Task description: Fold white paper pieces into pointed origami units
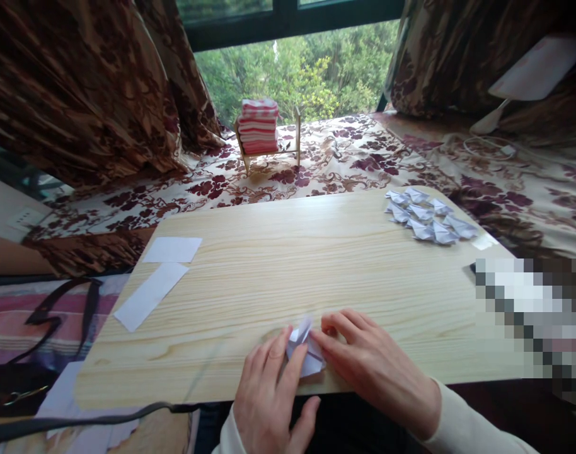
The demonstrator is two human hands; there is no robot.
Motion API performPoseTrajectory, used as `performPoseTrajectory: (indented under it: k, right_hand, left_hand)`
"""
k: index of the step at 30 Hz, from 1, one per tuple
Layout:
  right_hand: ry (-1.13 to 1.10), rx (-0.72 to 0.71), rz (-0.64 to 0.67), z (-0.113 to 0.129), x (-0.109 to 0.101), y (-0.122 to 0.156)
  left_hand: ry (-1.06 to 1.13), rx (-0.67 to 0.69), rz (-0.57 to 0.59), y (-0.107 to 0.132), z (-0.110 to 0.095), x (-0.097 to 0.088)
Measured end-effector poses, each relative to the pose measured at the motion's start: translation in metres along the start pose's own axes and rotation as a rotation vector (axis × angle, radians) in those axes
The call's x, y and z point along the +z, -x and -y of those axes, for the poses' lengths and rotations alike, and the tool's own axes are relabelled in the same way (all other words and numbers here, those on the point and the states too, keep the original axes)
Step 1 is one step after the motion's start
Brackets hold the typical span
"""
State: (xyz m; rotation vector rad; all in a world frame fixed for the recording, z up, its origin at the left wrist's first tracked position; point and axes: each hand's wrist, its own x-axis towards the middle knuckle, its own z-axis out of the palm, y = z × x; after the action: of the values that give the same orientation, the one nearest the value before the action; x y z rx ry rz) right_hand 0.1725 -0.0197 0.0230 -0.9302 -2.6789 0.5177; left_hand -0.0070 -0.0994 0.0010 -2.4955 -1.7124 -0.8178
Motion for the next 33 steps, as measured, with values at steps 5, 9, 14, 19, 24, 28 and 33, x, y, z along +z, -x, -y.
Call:
performPoseTrajectory:
  k: [5, 9, 14, 19, 24, 28, 33]
  right_hand:
    - [0.091, -0.039, 0.027, -0.008, -0.002, -0.003]
    - [0.147, -0.118, 0.029, -0.012, -0.002, -0.006]
    - [0.189, -0.174, 0.091, -0.013, -0.005, -0.004]
    - [0.189, -0.196, 0.096, -0.015, -0.008, -0.005]
    - [0.197, -0.186, 0.077, -0.011, -0.002, -0.011]
    - [0.212, -0.18, 0.039, -0.006, 0.004, -0.006]
    - [0.23, -0.168, 0.026, -0.002, 0.008, -0.003]
  left_hand:
    - [-0.029, 0.072, 0.08, -0.004, 0.02, -0.011]
    - [-0.005, 0.071, 0.079, -0.008, 0.019, -0.002]
    - [0.03, 0.073, 0.01, -0.007, 0.013, 0.009]
    - [0.052, 0.088, 0.002, -0.008, 0.015, 0.008]
    - [0.072, 0.091, 0.036, -0.009, 0.02, 0.006]
    - [0.12, 0.092, 0.037, -0.014, 0.024, 0.006]
    - [0.138, 0.083, 0.026, -0.02, 0.027, 0.009]
